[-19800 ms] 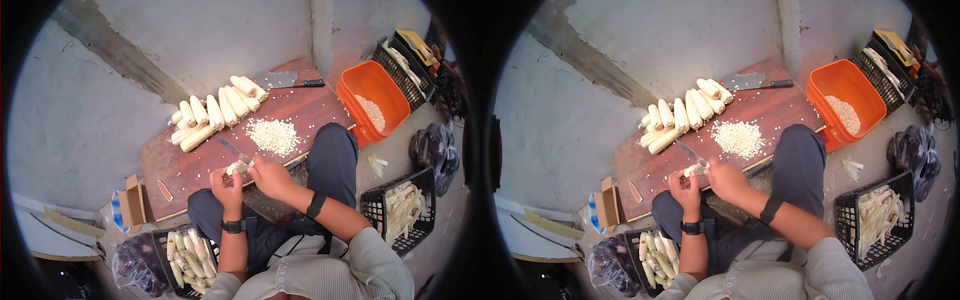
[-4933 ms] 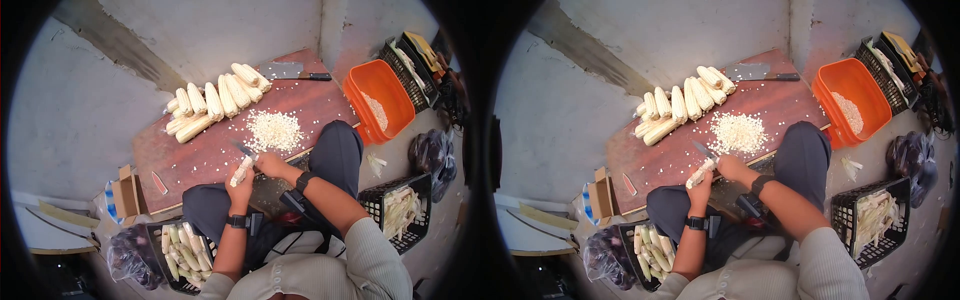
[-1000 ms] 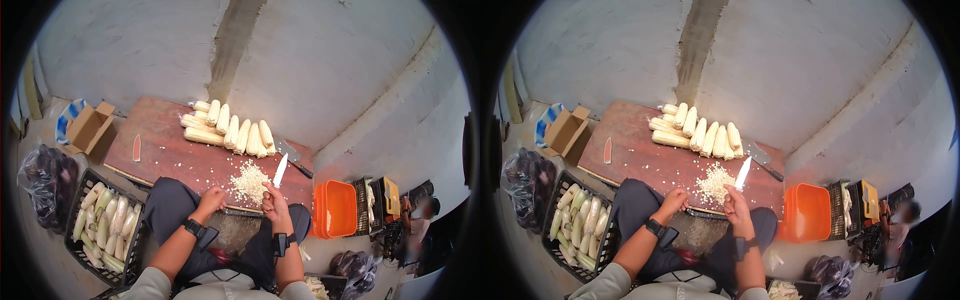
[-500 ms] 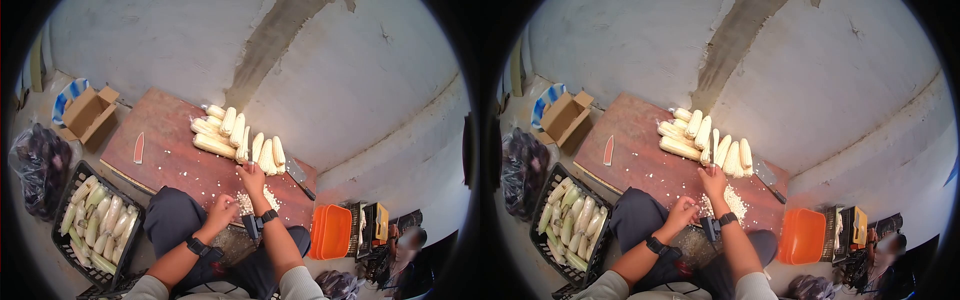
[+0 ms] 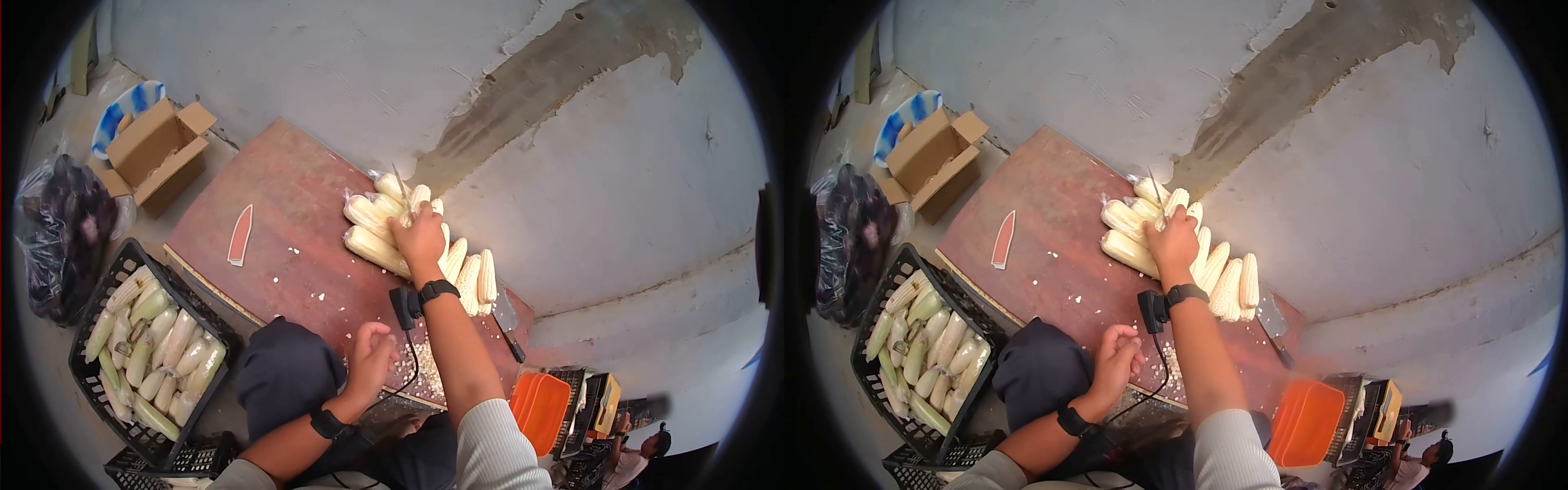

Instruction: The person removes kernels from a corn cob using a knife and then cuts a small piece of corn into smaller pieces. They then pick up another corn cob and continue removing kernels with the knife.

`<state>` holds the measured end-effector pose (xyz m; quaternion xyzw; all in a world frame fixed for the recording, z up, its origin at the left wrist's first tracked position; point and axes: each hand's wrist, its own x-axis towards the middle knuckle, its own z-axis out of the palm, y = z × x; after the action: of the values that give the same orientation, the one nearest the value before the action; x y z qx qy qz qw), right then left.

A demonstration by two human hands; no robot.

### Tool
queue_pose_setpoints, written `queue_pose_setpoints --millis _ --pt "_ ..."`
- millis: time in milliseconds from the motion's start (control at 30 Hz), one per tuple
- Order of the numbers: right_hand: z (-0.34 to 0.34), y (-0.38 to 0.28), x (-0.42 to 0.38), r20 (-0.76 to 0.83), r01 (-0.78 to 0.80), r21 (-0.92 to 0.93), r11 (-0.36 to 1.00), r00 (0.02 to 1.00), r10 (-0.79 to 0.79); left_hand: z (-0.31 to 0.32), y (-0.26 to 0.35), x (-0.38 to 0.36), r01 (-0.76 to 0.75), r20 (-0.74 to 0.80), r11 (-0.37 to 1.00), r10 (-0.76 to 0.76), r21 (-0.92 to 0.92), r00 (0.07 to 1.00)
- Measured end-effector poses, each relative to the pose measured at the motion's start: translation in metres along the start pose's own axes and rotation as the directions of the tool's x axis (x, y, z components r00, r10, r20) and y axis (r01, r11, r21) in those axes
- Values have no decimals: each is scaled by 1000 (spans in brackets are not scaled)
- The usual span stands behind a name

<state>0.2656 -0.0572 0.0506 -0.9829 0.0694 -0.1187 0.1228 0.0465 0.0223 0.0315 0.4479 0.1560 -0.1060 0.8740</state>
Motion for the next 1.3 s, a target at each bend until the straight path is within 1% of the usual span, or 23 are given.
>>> queue_pose_setpoints --millis 67,100,200,233,367,400,433,467,500,567,600,633,667,700,733,800,933,967,1067,1100,1167,1233,1300 --pt "4 4 -2 -17 1 7 1000 1000 0 2 0 1 -14 -17 1000 13 -19 1000" --pt "5 6 -3 -56 -13 43 999 998 16 2 1 1 -5 -14 1000 5 -13 1000" --pt "4 13 -18 -86 23 285 958 996 2 2 8 3 -6 -24 1000 6 11 1000" --pt "4 12 -28 -103 27 314 949 995 6 2 9 3 -5 -45 1000 6 18 999" --pt "12 31 -66 -229 29 527 849 967 109 0 2 6 -10 -65 1000 9 -19 998" --pt "4 39 -78 -78 -69 722 689 981 180 0 2 6 -23 -78 1000 22 -5 997" --pt "-8 47 -92 84 -179 856 485 974 212 1 2 7 -32 -88 999 33 8 996" --pt "-22 55 -107 242 -290 924 251 949 204 1 -2 7 -41 -96 999 43 19 994" --pt "-42 58 -128 305 -340 920 193 933 190 -6 -15 14 -57 -74 996 63 75 995" --pt "-68 70 -174 389 -395 918 24 911 135 4 -1 8 -33 -17 999 34 30 999" --pt "-78 75 -197 437 -436 899 -35 889 135 7 4 4 -12 4 1000 12 13 1000" --pt "-78 84 -217 453 -451 891 -49 882 130 6 3 2 42 94 998 -39 -37 995" --pt "-76 91 -236 470 -465 883 -69 874 121 6 0 -1 99 154 994 -92 -38 984" --pt "-70 103 -253 449 -451 892 4 889 86 5 -4 -2 156 212 987 -146 -30 966" --pt "-71 105 -264 445 -445 895 -25 890 103 4 -9 -4 216 266 976 -204 -18 942" --pt "-77 106 -284 448 -440 894 -87 882 144 2 -20 -10 248 302 968 -225 -42 926" --pt "-72 124 -309 493 -448 847 -287 863 106 -2 -23 -15 304 307 952 -282 -25 909" --pt "-72 126 -314 499 -459 856 -239 853 152 -2 -23 -13 320 302 947 -297 -26 906" --pt "-80 129 -318 466 -445 885 -140 857 221 -6 -24 -10 260 281 962 -228 -82 932" --pt "-80 132 -320 463 -442 886 -137 850 251 -4 -21 -12 242 274 968 -216 -63 937" --pt "-77 136 -324 491 -456 871 -185 829 269 -5 -24 -14 242 274 969 -223 -39 936" --pt "-69 135 -328 496 -449 866 -221 828 262 -4 -27 -14 250 262 968 -239 -9 935" --pt "-60 130 -329 483 -467 876 -123 842 240 -3 -33 -18 273 234 962 -269 16 934"
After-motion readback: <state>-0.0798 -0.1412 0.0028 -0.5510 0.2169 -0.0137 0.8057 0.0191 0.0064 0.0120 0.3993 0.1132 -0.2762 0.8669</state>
